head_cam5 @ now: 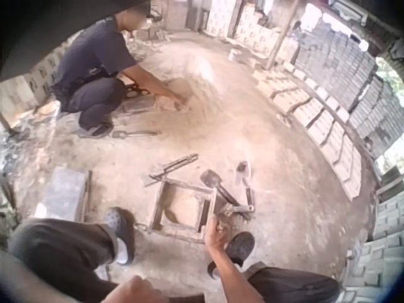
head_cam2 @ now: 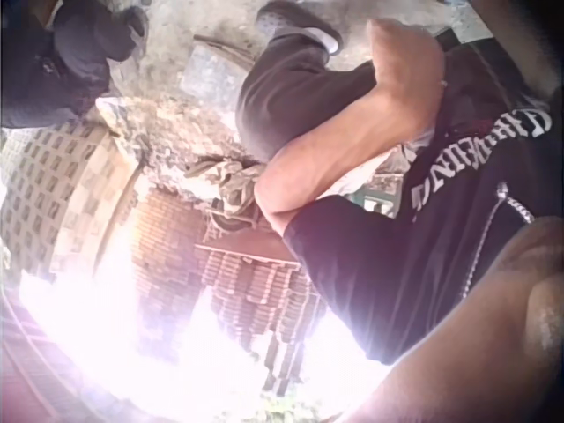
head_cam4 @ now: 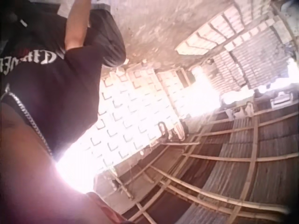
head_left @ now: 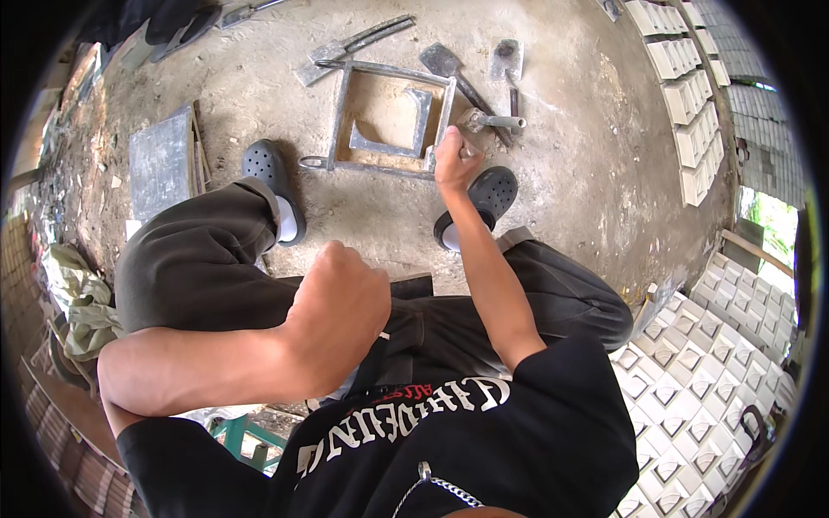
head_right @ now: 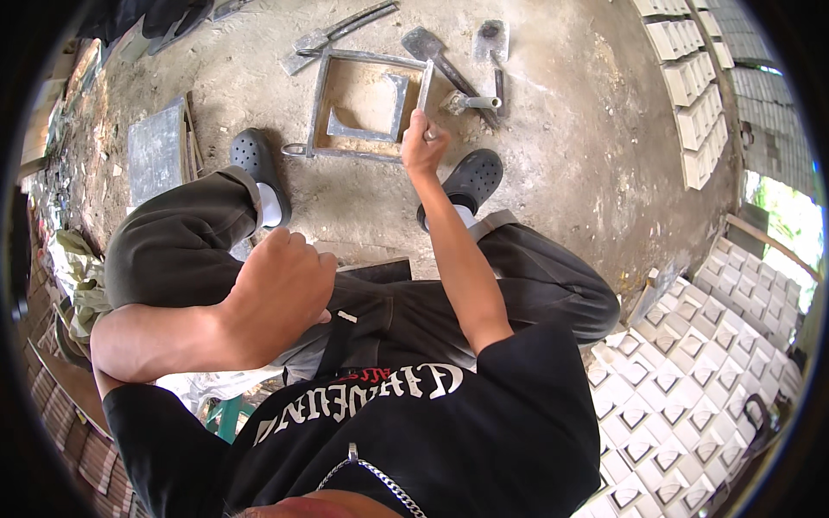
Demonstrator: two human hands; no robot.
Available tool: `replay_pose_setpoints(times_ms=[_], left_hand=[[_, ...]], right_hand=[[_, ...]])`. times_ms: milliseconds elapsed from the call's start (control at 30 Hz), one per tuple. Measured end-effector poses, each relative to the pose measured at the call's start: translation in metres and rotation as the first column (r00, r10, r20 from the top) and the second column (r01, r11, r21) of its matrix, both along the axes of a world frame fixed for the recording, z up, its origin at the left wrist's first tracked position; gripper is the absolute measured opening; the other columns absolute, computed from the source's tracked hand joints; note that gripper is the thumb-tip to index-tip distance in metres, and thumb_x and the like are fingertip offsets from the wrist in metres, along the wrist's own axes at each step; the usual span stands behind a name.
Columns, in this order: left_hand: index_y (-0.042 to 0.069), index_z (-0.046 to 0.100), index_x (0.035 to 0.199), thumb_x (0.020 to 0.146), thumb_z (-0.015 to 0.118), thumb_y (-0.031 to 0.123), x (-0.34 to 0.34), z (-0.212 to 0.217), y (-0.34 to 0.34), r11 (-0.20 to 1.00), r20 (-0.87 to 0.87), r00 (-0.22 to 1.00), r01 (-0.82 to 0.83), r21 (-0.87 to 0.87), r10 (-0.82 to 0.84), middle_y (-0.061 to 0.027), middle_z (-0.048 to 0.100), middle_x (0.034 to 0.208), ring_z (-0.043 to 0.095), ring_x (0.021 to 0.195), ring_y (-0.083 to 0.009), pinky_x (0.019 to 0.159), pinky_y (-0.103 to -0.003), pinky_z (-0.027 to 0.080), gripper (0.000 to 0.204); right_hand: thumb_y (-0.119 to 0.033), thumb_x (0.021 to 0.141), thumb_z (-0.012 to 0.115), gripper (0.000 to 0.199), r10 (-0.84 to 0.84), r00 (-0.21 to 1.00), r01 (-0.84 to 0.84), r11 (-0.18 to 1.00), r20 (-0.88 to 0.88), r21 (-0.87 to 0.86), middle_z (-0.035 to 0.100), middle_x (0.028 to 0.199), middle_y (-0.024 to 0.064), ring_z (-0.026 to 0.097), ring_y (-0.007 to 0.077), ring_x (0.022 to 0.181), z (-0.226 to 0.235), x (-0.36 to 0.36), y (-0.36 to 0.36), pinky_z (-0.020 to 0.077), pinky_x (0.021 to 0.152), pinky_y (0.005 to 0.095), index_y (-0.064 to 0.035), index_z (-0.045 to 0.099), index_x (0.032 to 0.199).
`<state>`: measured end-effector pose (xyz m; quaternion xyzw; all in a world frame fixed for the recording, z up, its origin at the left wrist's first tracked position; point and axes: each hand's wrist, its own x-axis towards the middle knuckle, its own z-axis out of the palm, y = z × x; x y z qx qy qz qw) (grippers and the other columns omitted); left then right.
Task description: The person fills a metal mold with concrete mixture using a small trowel, levels and packs the mixture by hand and with a tool, and then uses a pipe-like tool to create a hollow core or finish the block.
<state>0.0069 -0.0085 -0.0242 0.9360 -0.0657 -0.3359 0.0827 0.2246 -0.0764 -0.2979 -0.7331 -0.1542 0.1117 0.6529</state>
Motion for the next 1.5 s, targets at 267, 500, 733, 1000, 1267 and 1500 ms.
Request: replay_pose_setpoints(times_ms=[267,500,733,1000,1267,1500], left_hand=[[0.008,0.063,0.087,0.079,0.073,0.045,-0.005,0.005,0.001,0.998,-0.033,0.997,-0.065,0.014,0.065,-0.0017,0.062,0.075,0.063,0.083,-0.0187,0.075,-0.031,0.041,0.039],[0.008,0.063,0.088,0.079,0.073,0.045,-0.007,0.005,0.000,0.998,-0.024,0.998,-0.064,-0.018,0.064,-0.0023,0.064,0.077,0.063,0.083,-0.0179,0.075,-0.031,0.041,0.038],[0.009,0.063,0.088,0.079,0.073,0.045,-0.003,0.005,0.001,1.000,0.022,1.000,-0.008,0.019,0.008,-0.0020,0.063,0.076,0.063,0.084,-0.0180,0.076,-0.031,0.041,0.038],[0.009,0.064,0.087,0.079,0.073,0.043,-0.002,0.006,0.003,0.999,-0.062,0.997,-0.039,-0.022,0.038,-0.0023,0.064,0.078,0.063,0.084,-0.0184,0.077,-0.032,0.041,0.036],[0.009,0.065,0.088,0.084,0.067,0.032,-0.004,0.005,-0.001,0.998,-0.036,0.997,-0.064,0.026,0.065,-0.0018,0.064,0.078,0.063,0.084,-0.0178,0.078,-0.032,0.040,0.023],[0.010,0.065,0.088,0.083,0.065,0.026,0.001,0.011,0.004,0.999,-0.057,0.998,0.022,0.023,-0.021,-0.0003,0.061,0.079,0.062,0.085,-0.0174,0.076,-0.032,0.040,0.017]], right_hand=[[-0.027,0.094,0.060,0.045,0.018,0.985,0.023,0.972,-0.170,0.235,0.051,0.052,-0.0009,0.044,0.0075,0.046,0.052,0.000,0.010,0.0326,0.046,0.0272,-0.0082,0.052,0.054],[-0.024,0.095,0.059,0.047,0.047,0.994,-0.040,0.996,-0.095,0.077,0.046,0.052,-0.0027,0.041,0.0067,0.047,0.037,0.001,0.010,0.0293,0.045,0.0287,-0.0067,0.045,0.054],[-0.023,0.097,0.058,0.050,0.113,0.987,-0.102,0.990,0.116,-0.101,0.041,0.051,-0.0057,0.034,0.0049,0.045,-0.003,0.011,0.002,0.0236,0.044,0.0295,-0.0083,0.042,0.052],[-0.029,0.096,0.059,0.052,0.115,0.993,-0.116,0.991,-0.015,-0.061,0.051,0.049,0.0022,0.047,0.0099,0.046,0.060,0.001,0.016,0.0378,0.050,0.0277,-0.0044,0.054,0.050],[-0.028,0.097,0.057,0.048,0.214,0.975,-0.220,0.969,-0.061,-0.113,0.049,0.048,-0.0015,0.043,0.0070,0.042,0.082,0.000,0.027,0.0294,0.042,0.0271,-0.0060,0.056,0.054],[-0.026,0.097,0.057,0.050,0.253,0.965,-0.264,0.924,-0.075,-0.275,0.054,0.048,0.0028,0.050,0.0109,0.045,0.022,0.031,0.012,0.0379,0.047,0.0273,-0.0060,0.057,0.051]])
